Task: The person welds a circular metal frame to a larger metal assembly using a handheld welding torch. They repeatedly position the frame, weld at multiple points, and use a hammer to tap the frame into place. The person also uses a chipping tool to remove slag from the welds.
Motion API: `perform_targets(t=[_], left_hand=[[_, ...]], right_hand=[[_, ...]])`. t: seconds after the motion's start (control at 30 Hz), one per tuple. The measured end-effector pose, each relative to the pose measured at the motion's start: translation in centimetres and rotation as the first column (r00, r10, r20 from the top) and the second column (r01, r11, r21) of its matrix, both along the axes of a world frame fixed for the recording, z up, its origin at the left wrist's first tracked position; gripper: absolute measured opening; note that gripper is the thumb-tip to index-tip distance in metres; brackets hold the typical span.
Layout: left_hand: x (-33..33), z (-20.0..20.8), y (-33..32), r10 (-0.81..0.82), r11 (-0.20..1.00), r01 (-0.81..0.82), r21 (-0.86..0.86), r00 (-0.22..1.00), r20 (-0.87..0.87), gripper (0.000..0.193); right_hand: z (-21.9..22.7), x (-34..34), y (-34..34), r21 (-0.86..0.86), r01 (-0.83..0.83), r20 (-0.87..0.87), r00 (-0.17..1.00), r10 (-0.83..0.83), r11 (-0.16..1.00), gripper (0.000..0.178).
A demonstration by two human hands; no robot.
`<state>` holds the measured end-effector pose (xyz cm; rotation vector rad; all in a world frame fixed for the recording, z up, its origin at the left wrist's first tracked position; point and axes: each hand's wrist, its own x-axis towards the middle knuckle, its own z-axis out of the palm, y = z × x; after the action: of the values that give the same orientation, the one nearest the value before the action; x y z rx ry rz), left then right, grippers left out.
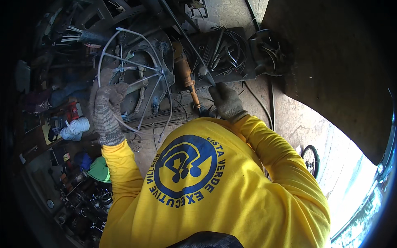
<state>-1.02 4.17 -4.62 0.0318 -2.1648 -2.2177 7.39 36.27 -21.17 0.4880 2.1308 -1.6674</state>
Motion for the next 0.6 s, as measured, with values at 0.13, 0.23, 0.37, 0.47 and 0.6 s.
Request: perform_targets(t=[0.13,0.23,0.37,0.47,0.6], left_hand=[[-0.5,-0.9,-0.6,0.010,0.977,0.000,-0.214,0.999,0.045,0.059],[-0.8,-1.7,-0.9,0.000,0.962,0.011,-0.274,0.999,0.038,0.059],[-1.5,-0.9,0.8,-0.028,0.962,0.023,-0.273,1.000,-0.013,0.057],[-2.0,-0.9,0.3,-0.066,0.968,0.065,-0.244,0.998,0.002,0.054],[-1.6,-0.4,1.2,-0.035,0.968,0.030,-0.248,0.999,-0.015,0.054]], right_hand=[[0.6,-0.7,-1.3,0.066,-0.096,-0.118,0.988,0.103,0.993,0.038],[1.2,-1.5,-2.2,0.136,-0.180,-0.193,0.960,0.204,0.974,0.038],[2.6,-3.1,-3.4,0.086,-0.258,-0.189,0.944,0.270,0.962,0.039],[3.0,-3.7,-3.8,0.046,-0.314,-0.228,0.921,0.316,0.948,0.040],[2.5,-4.0,-4.1,0.049,-0.384,-0.308,0.872,0.380,0.922,0.039]])
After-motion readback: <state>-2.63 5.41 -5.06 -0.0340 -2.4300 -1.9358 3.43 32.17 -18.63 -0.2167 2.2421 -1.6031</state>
